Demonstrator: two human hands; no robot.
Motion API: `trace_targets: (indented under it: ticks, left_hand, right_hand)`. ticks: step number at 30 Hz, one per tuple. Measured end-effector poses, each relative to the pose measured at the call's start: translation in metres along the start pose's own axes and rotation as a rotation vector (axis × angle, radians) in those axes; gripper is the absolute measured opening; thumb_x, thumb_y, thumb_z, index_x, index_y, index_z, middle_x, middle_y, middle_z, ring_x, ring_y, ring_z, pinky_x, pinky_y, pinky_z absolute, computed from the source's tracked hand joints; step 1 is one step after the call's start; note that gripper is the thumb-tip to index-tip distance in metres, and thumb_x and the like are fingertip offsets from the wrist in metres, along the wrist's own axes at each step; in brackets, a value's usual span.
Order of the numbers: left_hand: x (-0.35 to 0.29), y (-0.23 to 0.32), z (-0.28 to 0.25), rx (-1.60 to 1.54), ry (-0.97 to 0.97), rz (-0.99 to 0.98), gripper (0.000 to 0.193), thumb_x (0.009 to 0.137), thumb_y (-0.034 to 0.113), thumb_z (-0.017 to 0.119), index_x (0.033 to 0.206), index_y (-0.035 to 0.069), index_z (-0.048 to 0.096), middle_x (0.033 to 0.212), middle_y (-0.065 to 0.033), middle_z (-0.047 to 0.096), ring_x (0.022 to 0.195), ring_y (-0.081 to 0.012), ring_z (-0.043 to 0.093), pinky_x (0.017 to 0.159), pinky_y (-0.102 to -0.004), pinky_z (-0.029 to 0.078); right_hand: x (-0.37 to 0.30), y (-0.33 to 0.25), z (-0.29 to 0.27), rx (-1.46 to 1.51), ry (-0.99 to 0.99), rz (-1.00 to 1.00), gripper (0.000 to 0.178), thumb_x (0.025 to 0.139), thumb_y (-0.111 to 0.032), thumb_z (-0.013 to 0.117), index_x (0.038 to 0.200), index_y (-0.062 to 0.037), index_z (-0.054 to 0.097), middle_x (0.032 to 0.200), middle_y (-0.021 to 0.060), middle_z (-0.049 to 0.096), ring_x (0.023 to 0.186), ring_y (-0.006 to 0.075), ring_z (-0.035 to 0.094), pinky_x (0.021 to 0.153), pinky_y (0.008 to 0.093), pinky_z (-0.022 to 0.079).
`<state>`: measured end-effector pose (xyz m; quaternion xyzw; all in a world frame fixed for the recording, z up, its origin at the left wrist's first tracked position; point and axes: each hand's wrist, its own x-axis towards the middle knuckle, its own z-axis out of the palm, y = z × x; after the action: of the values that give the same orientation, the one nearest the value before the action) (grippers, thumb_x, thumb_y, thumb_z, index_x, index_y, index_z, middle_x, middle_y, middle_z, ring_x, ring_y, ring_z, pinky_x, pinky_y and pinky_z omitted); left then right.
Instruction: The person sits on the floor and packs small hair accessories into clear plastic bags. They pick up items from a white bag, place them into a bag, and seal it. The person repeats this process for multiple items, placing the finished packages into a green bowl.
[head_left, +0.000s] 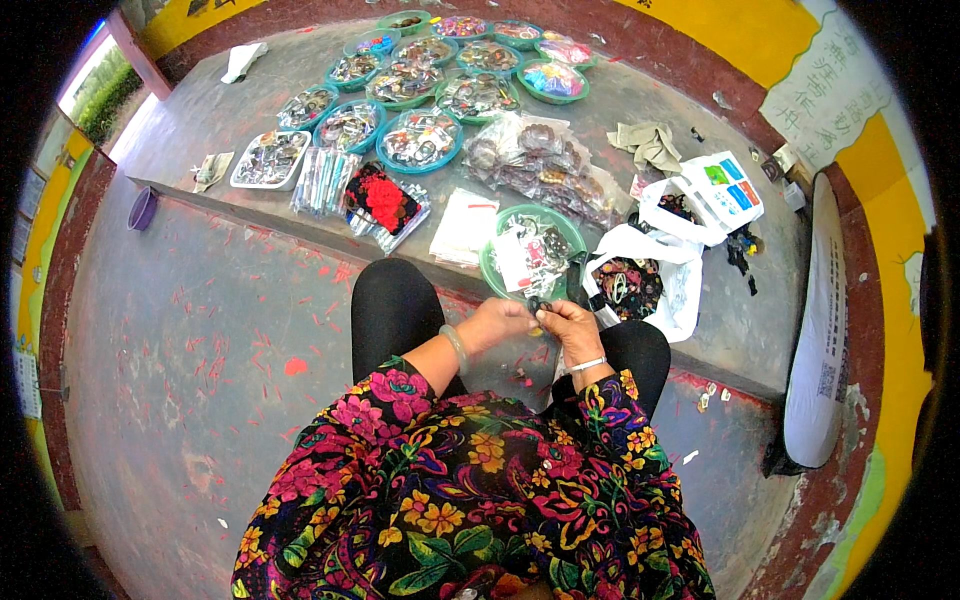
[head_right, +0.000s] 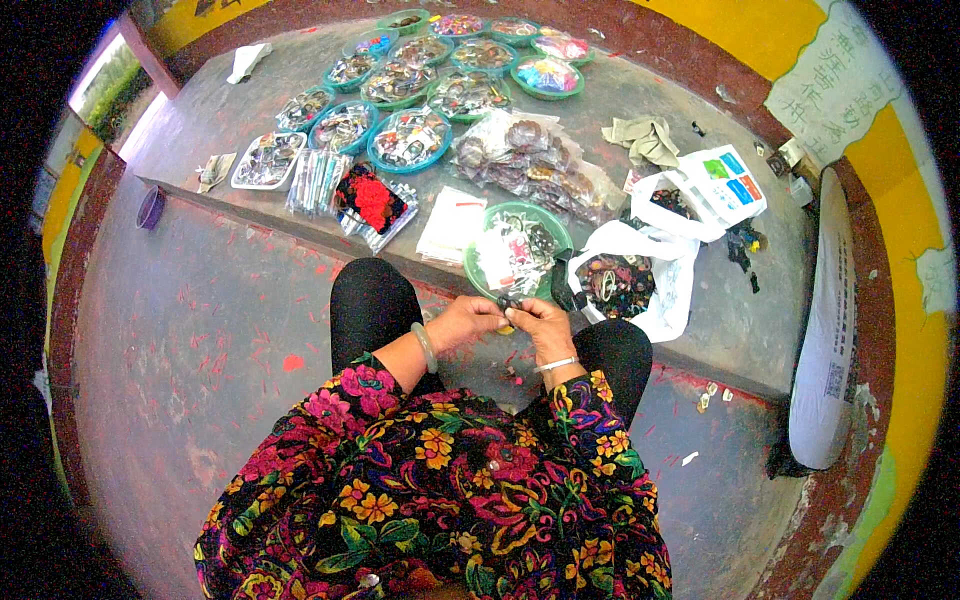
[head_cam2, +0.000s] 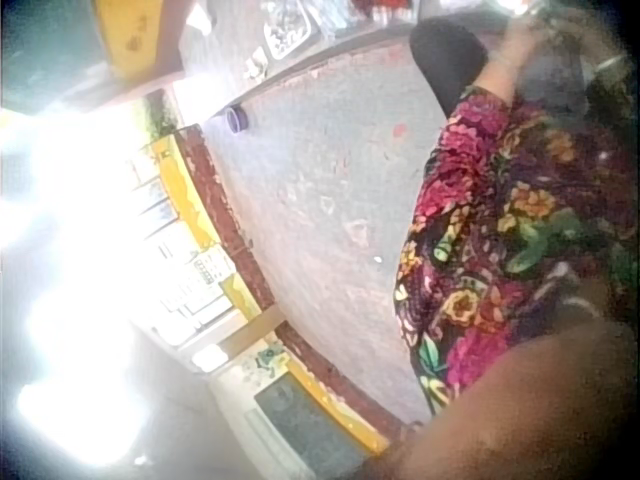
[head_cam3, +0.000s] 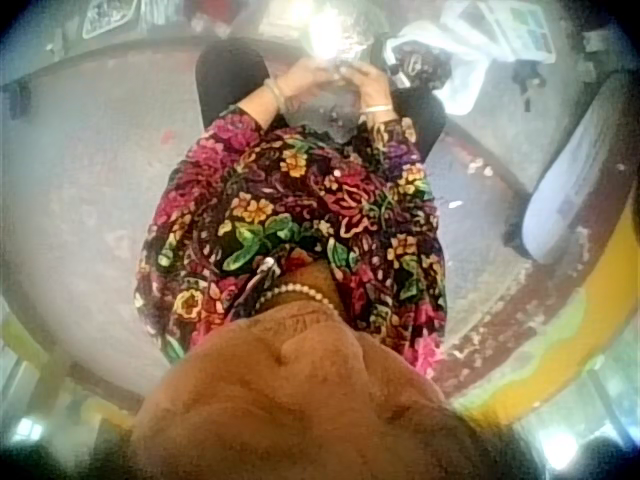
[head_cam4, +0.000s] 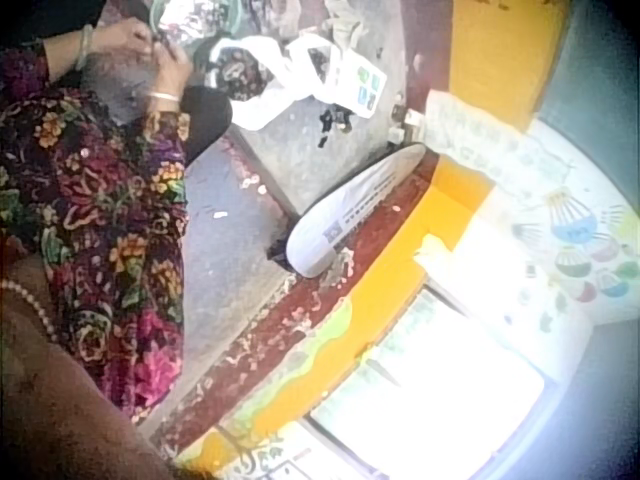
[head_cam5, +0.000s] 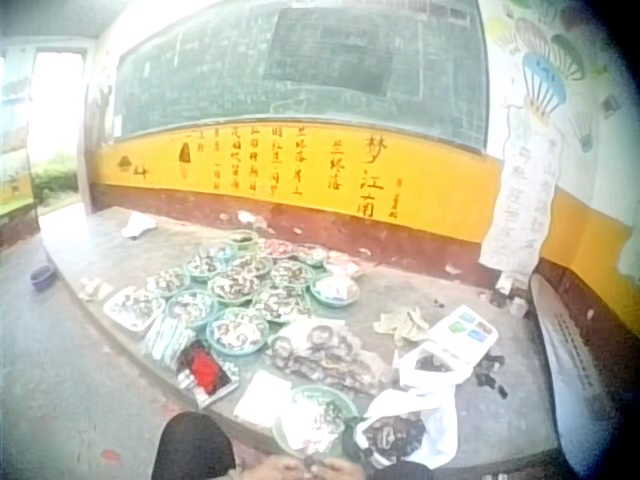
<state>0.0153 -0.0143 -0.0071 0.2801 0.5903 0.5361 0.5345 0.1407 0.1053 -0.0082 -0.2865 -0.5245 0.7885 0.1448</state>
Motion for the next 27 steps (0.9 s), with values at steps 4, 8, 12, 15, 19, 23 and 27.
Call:
trace_targets:
  ticks: [4, 8, 12, 15, 19, 23, 27]
  left_hand:
    - [0.0, -0.003, -0.001, 0.044, 0.04, -0.001, 0.01, 0.08, 0.014, 0.06, 0.083, 0.005, 0.064, 0.069, 0.0032, 0.058, 0.064, -0.0042, 0.049, 0.057, -0.0199, 0.04]
    - [0.004, -0.013, -0.002, 0.049, -0.035, 0.099, 0.01, 0.08, 0.013, 0.061, 0.083, 0.005, 0.064, 0.07, 0.0031, 0.059, 0.062, -0.0045, 0.048, 0.056, -0.0197, 0.04]
    - [0.006, -0.012, 0.0, 0.044, -0.034, 0.044, 0.011, 0.079, 0.013, 0.062, 0.082, 0.003, 0.064, 0.073, 0.0021, 0.06, 0.066, -0.0052, 0.051, 0.057, -0.0194, 0.041]
    - [0.009, -0.016, -0.001, -0.055, -0.06, 0.014, 0.012, 0.079, 0.012, 0.062, 0.084, 0.002, 0.063, 0.075, 0.0006, 0.061, 0.071, -0.0068, 0.055, 0.059, -0.0203, 0.042]
    - [0.013, -0.025, 0.0, -0.262, -0.095, -0.016, 0.014, 0.08, 0.01, 0.06, 0.089, -0.001, 0.06, 0.079, -0.0034, 0.062, 0.074, -0.0108, 0.059, 0.065, -0.0232, 0.047]
    - [0.0, 0.001, 0.003, -0.192, -0.16, -0.1, 0.015, 0.081, 0.009, 0.059, 0.093, -0.001, 0.059, 0.083, -0.0066, 0.064, 0.074, -0.0137, 0.061, 0.072, -0.0259, 0.05]
    - [0.01, -0.023, -0.002, -0.186, -0.145, -0.064, 0.014, 0.08, 0.011, 0.06, 0.09, 0.001, 0.061, 0.085, -0.0074, 0.064, 0.076, -0.0139, 0.061, 0.071, -0.0248, 0.048]
  right_hand:
    - [-0.001, -0.005, 0.003, -0.017, -0.008, 0.038, 0.009, 0.075, -0.005, 0.065, 0.082, -0.0005, 0.063, 0.073, -0.0014, 0.059, 0.067, 0.0061, 0.051, 0.062, 0.0193, 0.04]
    - [-0.003, -0.006, 0.005, -0.014, 0.018, 0.039, 0.012, 0.076, -0.006, 0.064, 0.086, 0.0005, 0.063, 0.077, 0.0004, 0.061, 0.069, 0.0071, 0.053, 0.064, 0.0193, 0.041]
    - [-0.003, -0.003, 0.002, -0.021, 0.072, 0.014, 0.014, 0.076, -0.007, 0.065, 0.087, 0.0019, 0.064, 0.079, 0.0024, 0.062, 0.07, 0.0082, 0.055, 0.064, 0.0199, 0.043]
    - [0.001, 0.006, -0.002, -0.002, 0.123, -0.014, 0.014, 0.075, -0.007, 0.065, 0.086, 0.0027, 0.064, 0.079, 0.0031, 0.062, 0.069, 0.0087, 0.055, 0.063, 0.0201, 0.043]
    - [0.0, 0.003, 0.0, 0.017, 0.143, -0.032, 0.016, 0.075, -0.007, 0.066, 0.087, 0.0028, 0.064, 0.079, 0.0033, 0.062, 0.068, 0.0086, 0.055, 0.062, 0.0201, 0.043]
    - [0.0, 0.001, 0.003, -0.018, 0.187, -0.022, 0.017, 0.076, -0.008, 0.065, 0.089, 0.0026, 0.064, 0.077, 0.0024, 0.062, 0.066, 0.008, 0.054, 0.06, 0.0205, 0.042]
    - [-0.003, -0.004, 0.008, -0.013, 0.112, -0.007, 0.013, 0.076, -0.007, 0.064, 0.086, 0.0019, 0.064, 0.075, 0.0012, 0.061, 0.065, 0.0073, 0.052, 0.059, 0.0209, 0.042]
